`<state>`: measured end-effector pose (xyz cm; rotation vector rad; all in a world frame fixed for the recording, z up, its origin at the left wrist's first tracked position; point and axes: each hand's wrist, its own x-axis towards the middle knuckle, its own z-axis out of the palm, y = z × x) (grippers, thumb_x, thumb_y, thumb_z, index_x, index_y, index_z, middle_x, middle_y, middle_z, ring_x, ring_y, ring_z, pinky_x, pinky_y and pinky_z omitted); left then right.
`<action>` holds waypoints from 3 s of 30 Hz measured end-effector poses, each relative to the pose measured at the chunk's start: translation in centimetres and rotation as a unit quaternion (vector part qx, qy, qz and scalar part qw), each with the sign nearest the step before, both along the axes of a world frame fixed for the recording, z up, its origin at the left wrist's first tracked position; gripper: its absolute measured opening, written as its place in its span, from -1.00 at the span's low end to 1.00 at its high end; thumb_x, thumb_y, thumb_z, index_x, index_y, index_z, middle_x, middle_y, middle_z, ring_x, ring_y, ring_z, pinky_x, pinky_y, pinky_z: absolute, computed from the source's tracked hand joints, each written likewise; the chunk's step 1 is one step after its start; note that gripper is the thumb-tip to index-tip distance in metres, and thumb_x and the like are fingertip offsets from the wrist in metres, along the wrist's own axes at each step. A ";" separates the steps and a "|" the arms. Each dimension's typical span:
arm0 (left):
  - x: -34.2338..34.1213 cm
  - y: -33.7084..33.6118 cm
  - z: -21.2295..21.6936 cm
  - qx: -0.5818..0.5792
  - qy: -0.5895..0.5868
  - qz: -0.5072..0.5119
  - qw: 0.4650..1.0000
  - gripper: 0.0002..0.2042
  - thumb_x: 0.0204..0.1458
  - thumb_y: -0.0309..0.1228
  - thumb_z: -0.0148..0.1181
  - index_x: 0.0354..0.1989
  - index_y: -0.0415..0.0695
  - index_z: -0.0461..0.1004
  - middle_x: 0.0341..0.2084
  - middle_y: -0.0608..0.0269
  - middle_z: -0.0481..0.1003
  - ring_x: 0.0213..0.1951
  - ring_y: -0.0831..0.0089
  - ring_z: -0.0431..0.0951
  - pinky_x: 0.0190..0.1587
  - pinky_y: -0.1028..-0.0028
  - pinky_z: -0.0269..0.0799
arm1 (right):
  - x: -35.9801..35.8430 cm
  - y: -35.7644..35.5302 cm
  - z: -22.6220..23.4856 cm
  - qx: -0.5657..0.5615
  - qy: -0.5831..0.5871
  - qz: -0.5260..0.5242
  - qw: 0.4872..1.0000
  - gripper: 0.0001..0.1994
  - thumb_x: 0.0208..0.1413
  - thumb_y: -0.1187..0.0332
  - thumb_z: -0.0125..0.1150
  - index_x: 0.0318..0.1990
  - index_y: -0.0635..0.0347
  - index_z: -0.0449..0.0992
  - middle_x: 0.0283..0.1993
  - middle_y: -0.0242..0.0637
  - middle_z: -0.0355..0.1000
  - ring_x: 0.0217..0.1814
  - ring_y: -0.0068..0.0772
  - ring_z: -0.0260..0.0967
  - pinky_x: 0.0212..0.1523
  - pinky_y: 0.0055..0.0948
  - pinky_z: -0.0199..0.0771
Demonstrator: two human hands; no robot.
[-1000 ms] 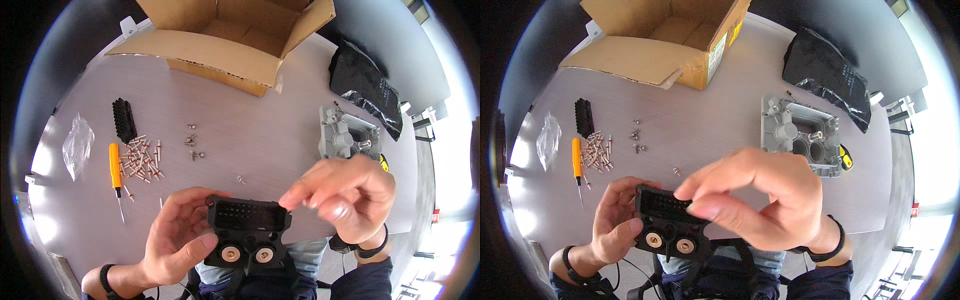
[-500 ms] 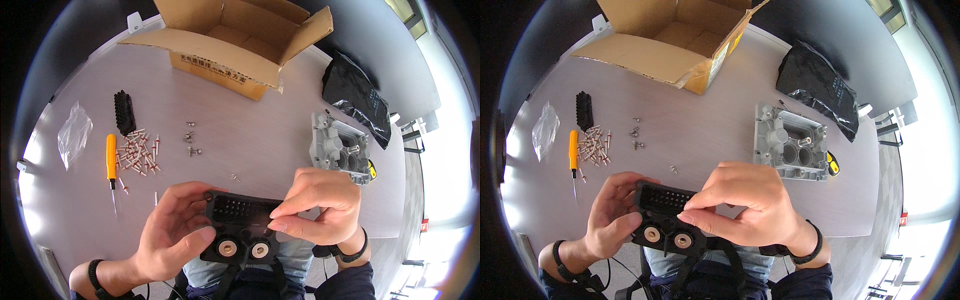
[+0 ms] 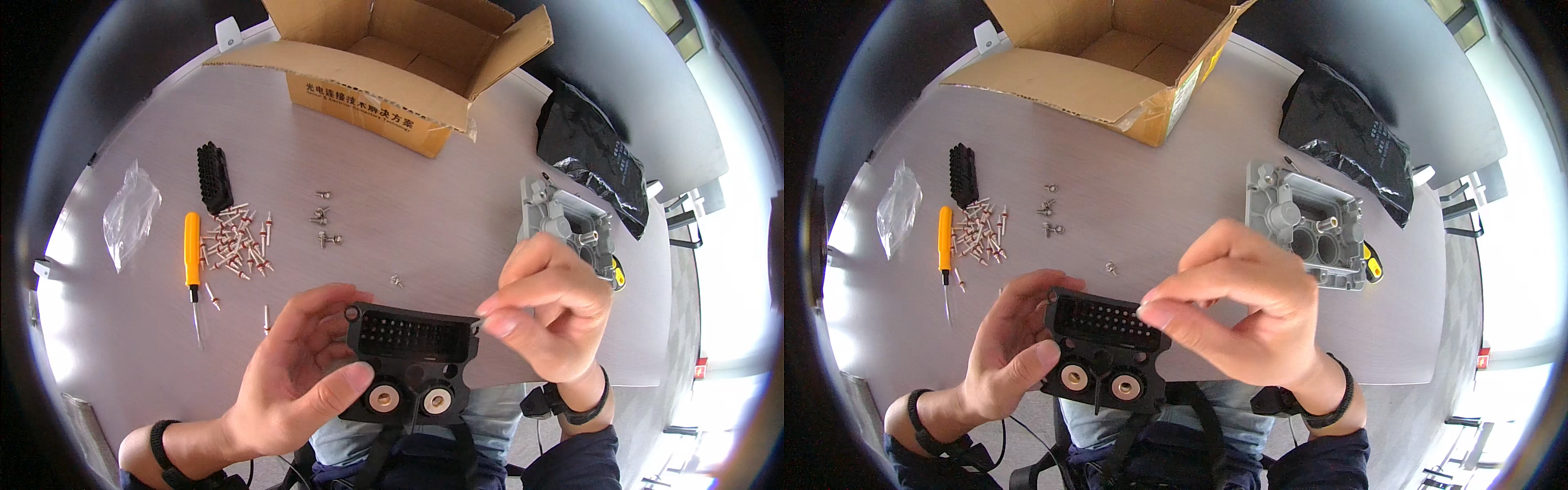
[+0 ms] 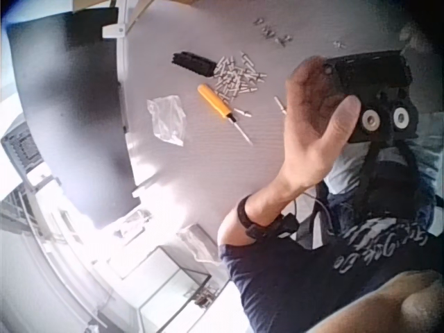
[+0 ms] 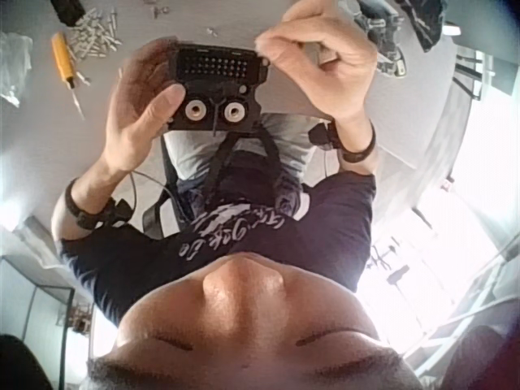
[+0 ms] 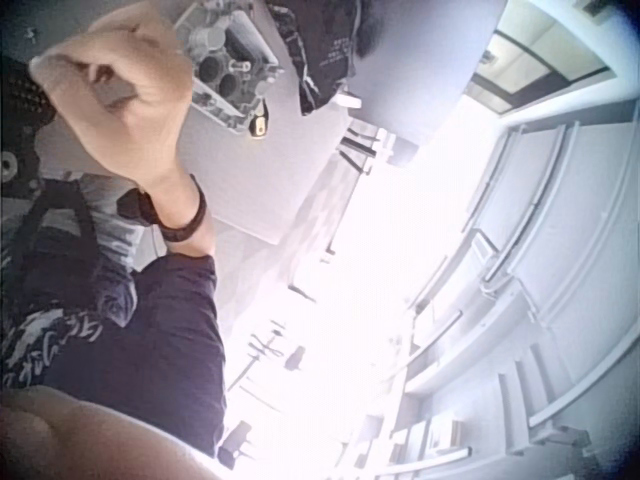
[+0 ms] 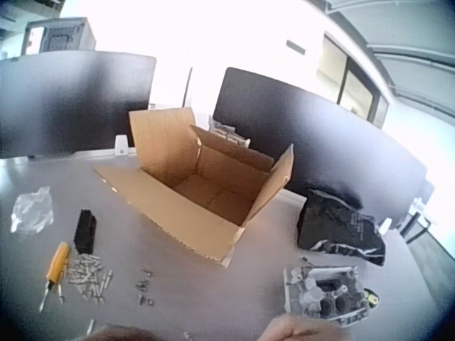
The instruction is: The person inserts several metal terminals into the slots of a black plastic electrical connector block by hand.
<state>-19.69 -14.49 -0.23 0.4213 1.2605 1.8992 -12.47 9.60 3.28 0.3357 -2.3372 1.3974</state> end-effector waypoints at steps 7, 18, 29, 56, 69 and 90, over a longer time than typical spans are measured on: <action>-0.5 -0.4 1.1 -0.109 0.032 -0.085 0.990 -0.38 0.08 -0.39 0.26 0.24 -0.36 0.09 0.03 0.01 0.35 0.10 0.39 0.36 0.22 0.43 0.21 | 0.0 0.3 -0.8 -0.119 0.013 -0.022 0.993 -0.92 -0.01 0.59 0.33 -0.33 0.30 0.57 -0.37 -0.29 0.42 -0.38 -0.60 0.28 -0.37 -0.66 0.21; -0.2 -0.9 -0.4 0.048 0.329 0.040 0.942 -0.40 -0.18 -0.79 0.24 0.12 -0.34 0.23 0.03 -0.07 0.35 0.05 0.22 0.46 0.09 0.37 0.41 | -0.2 0.6 -1.5 -0.227 0.029 -0.011 0.973 -0.96 0.11 0.54 0.23 -0.33 0.34 0.52 -0.33 -0.29 0.41 -0.34 -0.59 0.30 -0.33 -0.62 0.29; 0.5 0.1 -0.8 0.014 0.571 0.066 0.818 -0.56 -0.30 -0.88 0.12 -0.19 -0.20 0.41 -0.17 0.03 0.43 -0.12 0.15 0.55 -0.06 0.33 0.53 | 0.6 -0.5 -0.4 -0.198 -0.097 0.037 0.975 -0.94 0.07 0.53 0.29 -0.32 0.33 0.57 -0.38 -0.25 0.54 -0.44 -0.58 0.46 -0.39 -0.62 0.43; -1.1 -0.9 -1.4 0.067 0.338 0.204 0.916 -0.50 -0.30 -0.90 0.07 -0.11 -0.24 0.24 -0.12 0.07 0.28 -0.01 0.09 0.48 0.04 0.27 0.49 | -0.9 -3.5 0.5 0.046 -0.017 0.119 0.992 -0.41 -0.09 0.05 0.45 -0.06 0.26 0.33 -0.67 -0.55 0.04 -0.70 -0.67 -0.12 -0.65 -0.57 -0.07; -1.2 -0.6 -1.5 0.099 0.341 0.200 0.913 -0.48 -0.32 -0.92 0.09 -0.11 -0.26 0.24 -0.12 0.07 0.26 0.01 0.08 0.48 0.06 0.28 0.48 | -1.3 -4.7 1.2 0.170 0.036 0.041 0.984 -0.53 -0.37 0.28 0.63 -0.24 0.09 0.50 -0.75 -0.56 0.02 -0.76 -0.68 -0.08 -0.70 -0.64 -0.12; -0.8 -0.4 -1.1 0.111 0.420 0.219 0.874 -0.52 -0.28 -0.87 0.23 -0.13 -0.26 0.31 -0.14 0.02 0.31 -0.04 0.12 0.51 -0.01 0.34 0.49 | -0.7 -4.3 4.5 0.079 -0.308 0.024 0.948 -0.49 -0.07 0.04 0.44 -0.17 0.35 0.53 -0.72 -0.51 0.04 -0.68 -0.71 -0.08 -0.64 -0.54 -0.08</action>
